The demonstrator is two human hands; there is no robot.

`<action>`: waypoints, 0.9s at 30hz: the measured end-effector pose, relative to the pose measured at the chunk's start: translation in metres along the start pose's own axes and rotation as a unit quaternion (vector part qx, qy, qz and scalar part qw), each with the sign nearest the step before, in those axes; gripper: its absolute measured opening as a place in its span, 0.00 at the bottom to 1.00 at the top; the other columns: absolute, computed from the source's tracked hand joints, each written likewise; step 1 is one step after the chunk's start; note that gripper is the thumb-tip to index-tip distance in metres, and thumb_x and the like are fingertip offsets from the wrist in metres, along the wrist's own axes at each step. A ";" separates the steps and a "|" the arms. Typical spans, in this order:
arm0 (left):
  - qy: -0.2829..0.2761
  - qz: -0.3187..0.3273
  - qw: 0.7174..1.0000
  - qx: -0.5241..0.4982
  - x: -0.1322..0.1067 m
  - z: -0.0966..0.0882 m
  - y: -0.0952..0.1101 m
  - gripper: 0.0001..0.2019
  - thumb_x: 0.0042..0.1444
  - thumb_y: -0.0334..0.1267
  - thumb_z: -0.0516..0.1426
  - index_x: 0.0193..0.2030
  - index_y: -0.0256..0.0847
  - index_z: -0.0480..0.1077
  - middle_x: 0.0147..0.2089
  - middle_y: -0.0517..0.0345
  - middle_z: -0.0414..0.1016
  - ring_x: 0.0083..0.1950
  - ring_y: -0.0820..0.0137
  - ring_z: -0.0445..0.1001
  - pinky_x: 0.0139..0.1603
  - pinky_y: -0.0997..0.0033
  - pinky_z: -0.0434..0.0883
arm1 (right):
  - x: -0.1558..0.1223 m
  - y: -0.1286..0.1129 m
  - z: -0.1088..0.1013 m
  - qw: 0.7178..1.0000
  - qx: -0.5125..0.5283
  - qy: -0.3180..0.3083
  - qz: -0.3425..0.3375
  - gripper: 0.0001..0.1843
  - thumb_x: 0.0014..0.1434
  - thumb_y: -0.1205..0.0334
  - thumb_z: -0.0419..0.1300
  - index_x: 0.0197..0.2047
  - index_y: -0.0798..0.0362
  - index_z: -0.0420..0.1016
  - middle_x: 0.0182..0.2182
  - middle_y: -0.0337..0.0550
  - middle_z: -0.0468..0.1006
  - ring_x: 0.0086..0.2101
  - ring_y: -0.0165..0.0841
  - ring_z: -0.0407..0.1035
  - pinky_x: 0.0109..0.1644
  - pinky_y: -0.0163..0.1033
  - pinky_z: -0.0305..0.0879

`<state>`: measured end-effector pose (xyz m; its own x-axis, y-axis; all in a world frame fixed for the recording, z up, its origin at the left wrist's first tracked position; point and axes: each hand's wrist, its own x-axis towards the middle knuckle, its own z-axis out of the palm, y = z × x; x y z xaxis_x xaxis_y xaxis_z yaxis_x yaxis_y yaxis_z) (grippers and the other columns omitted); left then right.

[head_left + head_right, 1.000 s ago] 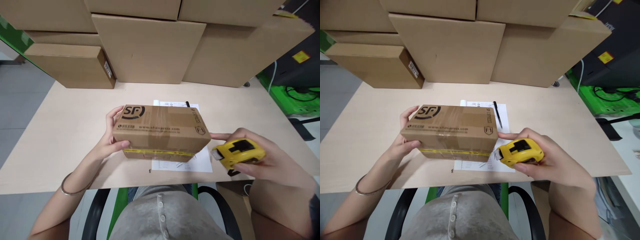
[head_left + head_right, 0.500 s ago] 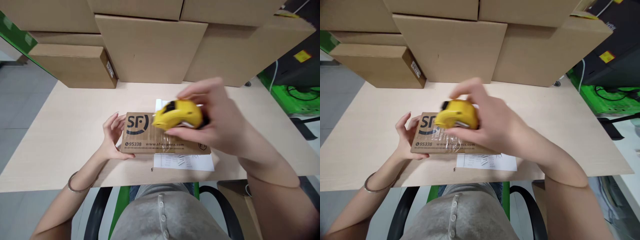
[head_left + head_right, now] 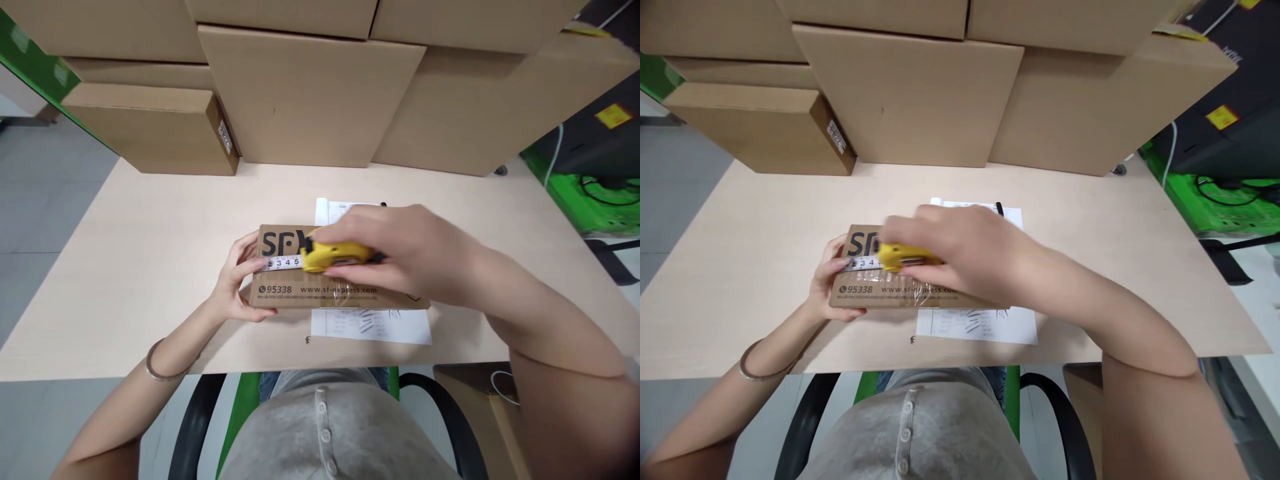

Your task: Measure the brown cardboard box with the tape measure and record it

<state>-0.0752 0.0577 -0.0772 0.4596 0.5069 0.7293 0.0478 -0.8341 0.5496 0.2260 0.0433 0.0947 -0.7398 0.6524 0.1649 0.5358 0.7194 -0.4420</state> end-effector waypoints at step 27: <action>-0.001 -0.013 1.000 0.012 0.005 -0.002 0.006 0.44 0.40 0.54 0.72 0.67 0.62 0.64 0.71 0.51 0.60 0.70 0.43 0.62 0.63 0.33 0.69 | -0.125 0.028 -0.042 0.979 -0.043 0.089 0.180 0.19 0.58 0.50 0.69 0.52 0.33 0.74 0.43 0.40 0.84 0.37 0.44 0.78 0.33 0.47 0.68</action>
<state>-0.0743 0.0562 -0.0694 0.4605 0.5275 0.7139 0.0804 -0.8258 0.5583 0.3504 -0.0085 0.0987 -0.4186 0.8927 0.1671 0.7867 0.4483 -0.4243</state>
